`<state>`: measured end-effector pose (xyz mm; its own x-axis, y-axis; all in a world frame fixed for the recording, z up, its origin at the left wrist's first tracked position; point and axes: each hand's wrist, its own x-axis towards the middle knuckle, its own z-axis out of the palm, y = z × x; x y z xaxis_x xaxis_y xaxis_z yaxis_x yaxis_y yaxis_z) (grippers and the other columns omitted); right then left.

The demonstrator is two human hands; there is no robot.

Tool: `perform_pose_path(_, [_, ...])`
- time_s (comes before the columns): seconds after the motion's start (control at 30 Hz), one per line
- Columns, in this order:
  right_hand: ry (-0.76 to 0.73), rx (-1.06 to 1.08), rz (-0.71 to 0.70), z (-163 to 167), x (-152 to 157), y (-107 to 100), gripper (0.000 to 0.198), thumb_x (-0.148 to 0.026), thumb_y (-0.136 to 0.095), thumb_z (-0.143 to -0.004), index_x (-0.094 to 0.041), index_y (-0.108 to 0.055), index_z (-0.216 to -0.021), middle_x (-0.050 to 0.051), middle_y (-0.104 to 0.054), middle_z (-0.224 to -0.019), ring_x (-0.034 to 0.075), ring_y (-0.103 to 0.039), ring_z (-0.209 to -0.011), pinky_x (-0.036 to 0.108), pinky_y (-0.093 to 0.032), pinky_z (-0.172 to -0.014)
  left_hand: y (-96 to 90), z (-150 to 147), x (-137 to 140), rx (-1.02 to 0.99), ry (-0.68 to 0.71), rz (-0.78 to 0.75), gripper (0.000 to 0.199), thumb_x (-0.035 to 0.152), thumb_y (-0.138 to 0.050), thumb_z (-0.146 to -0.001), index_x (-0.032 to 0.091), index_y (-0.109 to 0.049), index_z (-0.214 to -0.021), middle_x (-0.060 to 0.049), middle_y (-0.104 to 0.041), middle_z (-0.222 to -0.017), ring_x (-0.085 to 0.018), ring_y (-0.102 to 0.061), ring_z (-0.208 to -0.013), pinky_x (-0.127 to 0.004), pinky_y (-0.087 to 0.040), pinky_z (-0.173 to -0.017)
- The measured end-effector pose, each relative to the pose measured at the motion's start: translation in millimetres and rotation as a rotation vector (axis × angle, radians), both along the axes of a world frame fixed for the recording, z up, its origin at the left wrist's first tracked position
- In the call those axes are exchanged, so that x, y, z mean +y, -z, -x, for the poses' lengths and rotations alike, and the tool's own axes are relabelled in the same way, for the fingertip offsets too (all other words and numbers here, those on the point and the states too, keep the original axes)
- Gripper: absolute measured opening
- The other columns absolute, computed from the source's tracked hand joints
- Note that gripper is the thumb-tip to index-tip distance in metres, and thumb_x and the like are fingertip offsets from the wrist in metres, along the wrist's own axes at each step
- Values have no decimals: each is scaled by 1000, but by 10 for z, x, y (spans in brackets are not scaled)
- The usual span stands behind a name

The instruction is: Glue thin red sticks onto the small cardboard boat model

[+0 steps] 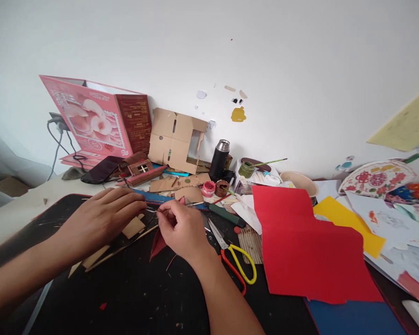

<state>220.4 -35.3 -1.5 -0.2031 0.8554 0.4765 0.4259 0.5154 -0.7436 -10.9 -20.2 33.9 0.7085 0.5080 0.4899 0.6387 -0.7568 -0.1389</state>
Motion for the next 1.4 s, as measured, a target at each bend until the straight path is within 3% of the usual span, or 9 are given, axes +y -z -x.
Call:
perform_pose_path(0.33, [-5, 10, -30, 8, -1, -5, 9, -27, -62, -100, -25, -69, -94, -1, -70, -70, 16, -63, -60, 28, -49, -68, 14, 37, 8, -2, 22, 59, 25, 16, -50, -106, 24, -73, -113, -9, -78, -111, -29, -68, -101, -43, -54, -87])
perform_pose_path(0.6, [12, -20, -36, 3, -2, 4, 8, -27, -62, -98, -26, -68, -93, -3, -66, -66, 15, -59, -57, 27, -46, -63, 30, 2, 16, -118, 33, 164, 30, 28, -48, -110, 24, -77, -103, -8, -80, -103, -26, -70, -91, -40, -56, -85])
perform_pose_path(1.07, [6, 48, 31, -28, 20, 5, 6, -25, -62, -96, -25, -67, -93, -4, -62, -66, 14, -55, -57, 28, -44, -64, 45, 100, 55, -228, -60, 361, 33, 49, -50, -109, 29, -76, -104, -4, -83, -101, -28, -76, -93, -40, -56, -85])
perform_pose_path(1.23, [16, 232, 122, -79, 65, -29, 11, -34, -65, -97, -24, -67, -92, -4, -59, -66, 14, -53, -58, 26, -41, -58, 162, 88, 214, -188, -102, 440, 42, 53, -58, -104, 23, -72, -129, -12, -79, -127, -35, -72, -118, -48, -56, -103])
perform_pose_path(1.4, [-2, 394, 233, -128, 106, -33, 21, -42, -68, -96, -22, -64, -92, -6, -54, -63, 12, -49, -52, 25, -38, -53, 337, -39, 353, -69, 47, 556, 59, 39, -72, -95, 26, -56, -151, -13, -67, -148, -35, -57, -142, -49, -49, -117])
